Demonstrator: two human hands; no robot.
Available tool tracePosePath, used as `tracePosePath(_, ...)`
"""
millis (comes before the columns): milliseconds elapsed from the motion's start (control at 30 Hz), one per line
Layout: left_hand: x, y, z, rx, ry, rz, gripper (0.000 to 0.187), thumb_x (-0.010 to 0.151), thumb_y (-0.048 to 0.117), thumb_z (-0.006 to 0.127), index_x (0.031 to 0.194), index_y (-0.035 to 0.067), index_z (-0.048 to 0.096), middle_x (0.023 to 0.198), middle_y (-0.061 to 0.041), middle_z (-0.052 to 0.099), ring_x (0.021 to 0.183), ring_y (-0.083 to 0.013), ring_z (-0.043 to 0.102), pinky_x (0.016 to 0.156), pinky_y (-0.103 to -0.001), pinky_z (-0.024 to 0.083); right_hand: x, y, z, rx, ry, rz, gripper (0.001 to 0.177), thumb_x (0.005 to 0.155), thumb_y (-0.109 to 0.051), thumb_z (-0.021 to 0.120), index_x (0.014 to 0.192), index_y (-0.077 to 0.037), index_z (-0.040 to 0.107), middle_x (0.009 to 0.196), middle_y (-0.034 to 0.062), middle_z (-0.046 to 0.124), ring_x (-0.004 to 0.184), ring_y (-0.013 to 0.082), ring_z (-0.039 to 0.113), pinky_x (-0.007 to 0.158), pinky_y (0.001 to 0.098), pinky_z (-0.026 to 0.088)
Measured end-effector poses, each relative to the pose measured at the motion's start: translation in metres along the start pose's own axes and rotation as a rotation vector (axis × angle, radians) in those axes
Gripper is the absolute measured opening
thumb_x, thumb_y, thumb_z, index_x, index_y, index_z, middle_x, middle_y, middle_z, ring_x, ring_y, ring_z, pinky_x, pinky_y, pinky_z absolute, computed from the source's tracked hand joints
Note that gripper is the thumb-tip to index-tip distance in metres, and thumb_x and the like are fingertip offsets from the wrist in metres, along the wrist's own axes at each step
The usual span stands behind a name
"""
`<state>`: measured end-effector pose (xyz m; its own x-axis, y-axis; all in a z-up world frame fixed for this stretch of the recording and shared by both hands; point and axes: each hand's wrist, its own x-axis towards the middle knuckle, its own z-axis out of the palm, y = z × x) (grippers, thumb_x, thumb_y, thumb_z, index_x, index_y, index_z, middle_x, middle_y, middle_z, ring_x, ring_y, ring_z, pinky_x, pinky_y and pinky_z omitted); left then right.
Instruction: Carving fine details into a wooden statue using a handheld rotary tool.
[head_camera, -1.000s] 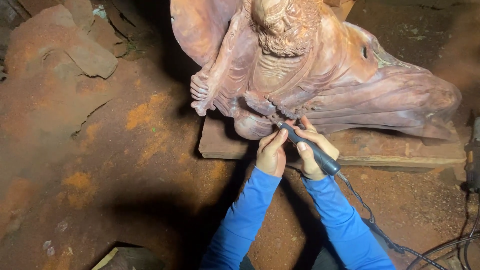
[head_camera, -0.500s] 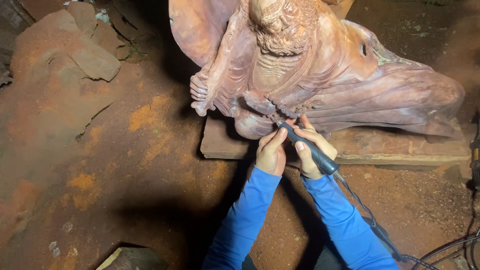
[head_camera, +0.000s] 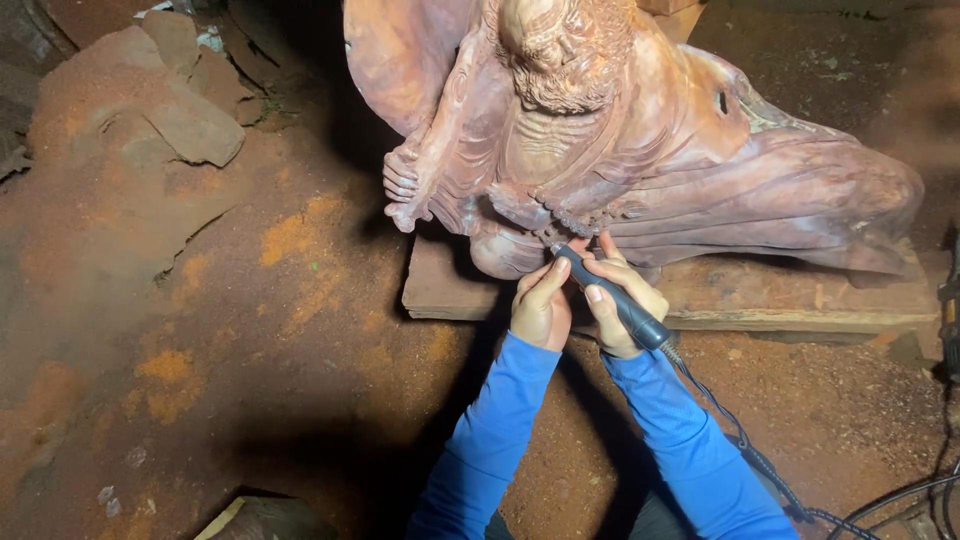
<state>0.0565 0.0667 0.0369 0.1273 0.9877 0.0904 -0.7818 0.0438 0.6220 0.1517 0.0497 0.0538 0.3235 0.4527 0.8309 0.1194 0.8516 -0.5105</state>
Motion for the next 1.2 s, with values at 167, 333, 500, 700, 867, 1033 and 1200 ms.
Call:
tracePosePath(167, -0.001, 0.002, 0.002, 0.014, -0.002, -0.002, 0.041, 0.098, 0.013, 0.066, 0.127, -0.016, 0.062, 0.113, -0.027, 0.07, 0.109, -0.0271, 0.063, 0.106, -0.04, 0.045, 0.0, -0.005, 0.003, -0.011, 0.015, 0.003, 0.022, 0.087, -0.008, 0.071, 0.093, 0.012, 0.073, 0.077, 0.0202, 0.07, 0.092, 0.0303, 0.073, 0.113, 0.0569, 0.044)
tracePosePath(333, -0.004, 0.004, 0.008, 0.019, 0.004, -0.007, 0.041, 0.097, 0.012, 0.066, 0.127, -0.015, 0.063, 0.111, -0.026, 0.071, 0.109, -0.0269, 0.062, 0.107, -0.041, 0.044, 0.0, -0.004, 0.001, -0.008, 0.001, -0.002, 0.022, 0.088, -0.009, 0.071, 0.094, 0.013, 0.073, 0.076, 0.0204, 0.07, 0.088, 0.0292, 0.073, 0.113, 0.0568, 0.045)
tracePosePath(500, 0.001, 0.0, -0.002, 0.009, 0.012, -0.013, 0.04, 0.098, 0.012, 0.066, 0.128, -0.015, 0.062, 0.115, -0.029, 0.069, 0.111, -0.0282, 0.062, 0.109, -0.041, 0.043, 0.0, -0.005, 0.002, -0.041, -0.017, -0.023, 0.024, 0.089, -0.011, 0.071, 0.095, 0.013, 0.073, 0.075, 0.0196, 0.069, 0.086, 0.0292, 0.072, 0.111, 0.06, 0.045)
tracePosePath(700, -0.031, 0.012, 0.015, -0.106, -0.064, -0.176, 0.037, 0.098, 0.016, 0.066, 0.124, -0.01, 0.066, 0.138, -0.026, 0.061, 0.125, -0.0325, 0.059, 0.11, -0.044, 0.044, 0.007, -0.045, -0.007, -0.145, -0.149, -0.13, 0.037, 0.09, -0.022, 0.069, 0.103, 0.013, 0.072, 0.08, 0.0194, 0.071, 0.077, 0.0325, 0.072, 0.094, 0.0589, 0.055)
tracePosePath(867, -0.033, 0.0, -0.003, -0.106, -0.062, -0.264, 0.041, 0.098, 0.022, 0.065, 0.125, -0.01, 0.065, 0.135, -0.025, 0.062, 0.124, -0.0312, 0.06, 0.109, -0.044, 0.046, -0.025, -0.018, -0.023, -0.183, -0.2, -0.228, 0.044, 0.082, -0.024, 0.072, 0.103, 0.015, 0.073, 0.073, 0.0157, 0.072, 0.065, 0.0316, 0.07, 0.075, 0.052, 0.058)
tracePosePath(1033, -0.024, -0.014, -0.031, -0.038, -0.058, -0.278, 0.045, 0.098, 0.024, 0.066, 0.127, -0.011, 0.062, 0.13, -0.027, 0.064, 0.118, -0.0309, 0.062, 0.103, -0.043, 0.049, -0.02, -0.028, -0.022, -0.166, -0.26, -0.22, 0.04, 0.082, -0.021, 0.073, 0.102, 0.013, 0.075, 0.068, 0.0109, 0.072, 0.058, 0.0294, 0.07, 0.063, 0.0446, 0.06)
tracePosePath(1200, -0.034, -0.002, -0.015, -0.036, -0.062, -0.222, 0.033, 0.095, 0.021, 0.069, 0.109, -0.009, 0.07, 0.121, -0.025, 0.069, 0.104, -0.0261, 0.067, 0.068, -0.027, 0.042, -0.027, -0.033, -0.021, -0.064, -0.186, 0.08, 0.039, 0.09, -0.03, 0.067, 0.103, 0.006, 0.075, 0.077, 0.0121, 0.073, 0.065, 0.0191, 0.07, 0.055, 0.035, 0.054)
